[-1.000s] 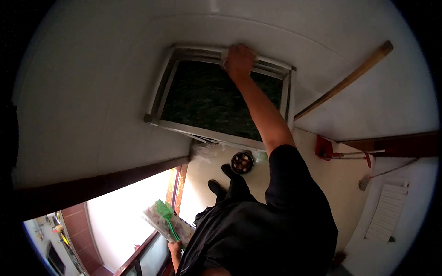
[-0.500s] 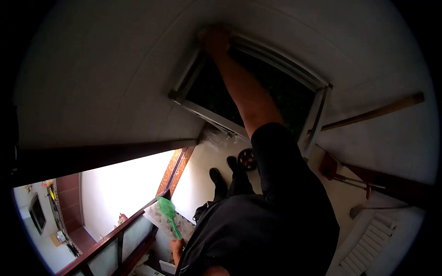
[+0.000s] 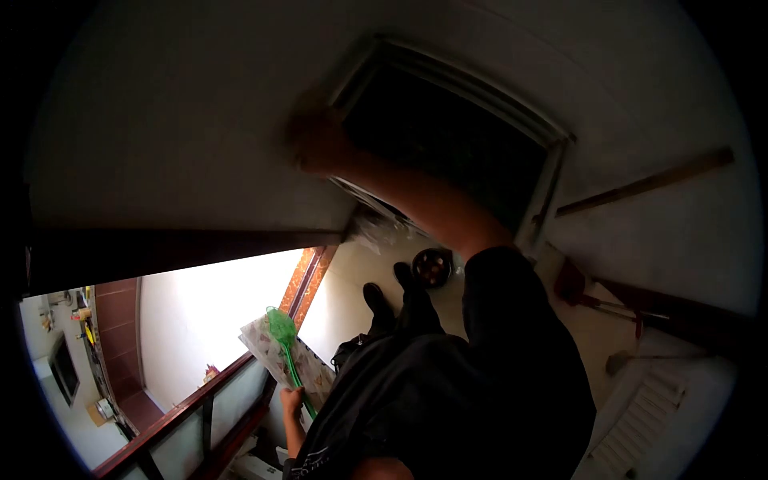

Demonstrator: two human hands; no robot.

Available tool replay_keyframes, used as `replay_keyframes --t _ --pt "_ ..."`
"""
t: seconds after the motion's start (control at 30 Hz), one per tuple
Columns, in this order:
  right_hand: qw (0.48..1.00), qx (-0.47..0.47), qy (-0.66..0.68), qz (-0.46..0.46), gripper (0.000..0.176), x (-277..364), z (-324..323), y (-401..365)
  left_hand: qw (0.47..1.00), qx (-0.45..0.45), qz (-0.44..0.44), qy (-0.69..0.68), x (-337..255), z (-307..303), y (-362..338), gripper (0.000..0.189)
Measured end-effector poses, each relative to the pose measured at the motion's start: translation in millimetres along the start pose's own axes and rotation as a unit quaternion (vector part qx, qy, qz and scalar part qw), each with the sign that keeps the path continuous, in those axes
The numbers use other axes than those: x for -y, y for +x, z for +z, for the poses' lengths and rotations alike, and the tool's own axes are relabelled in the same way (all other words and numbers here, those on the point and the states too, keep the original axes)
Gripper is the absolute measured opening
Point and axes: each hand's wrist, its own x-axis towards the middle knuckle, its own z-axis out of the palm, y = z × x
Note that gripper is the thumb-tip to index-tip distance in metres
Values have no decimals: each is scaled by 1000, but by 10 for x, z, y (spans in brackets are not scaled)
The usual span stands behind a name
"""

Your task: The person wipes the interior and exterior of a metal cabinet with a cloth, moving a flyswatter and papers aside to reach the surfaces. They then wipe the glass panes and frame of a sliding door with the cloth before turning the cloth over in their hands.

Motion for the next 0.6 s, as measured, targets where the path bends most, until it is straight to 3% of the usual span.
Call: replay_keyframes --t 0.13,0.2,0.27,0.4,0.47,0.5,0.6 --pt "997 -38 -52 -46 41 320 -243 -202 999 3 7 -49 -379 -60 -258 23" --pt "994 -43 -88 -48 40 489 -326 -374 999 13 22 -33 -35 -15 -2 21" --pt "989 -108 -94 -33 36 452 -187 -596 999 25 40 -21 43 10 106 20" --pt "996 -56 -65 15 33 408 -120 -1002 998 39 42 18 -330 -114 -115 19" --pt "995 -27 -91 15 18 448 -79 -1126 996 41 56 48 -328 -167 -96 20" --pt "993 -29 -115 15 34 455 -145 -1222 996 27 81 34 -260 -149 -55 19" --pt "994 -19 -56 89 35 628 -596 -1530 995 36 92 17 29 -113 278 19"
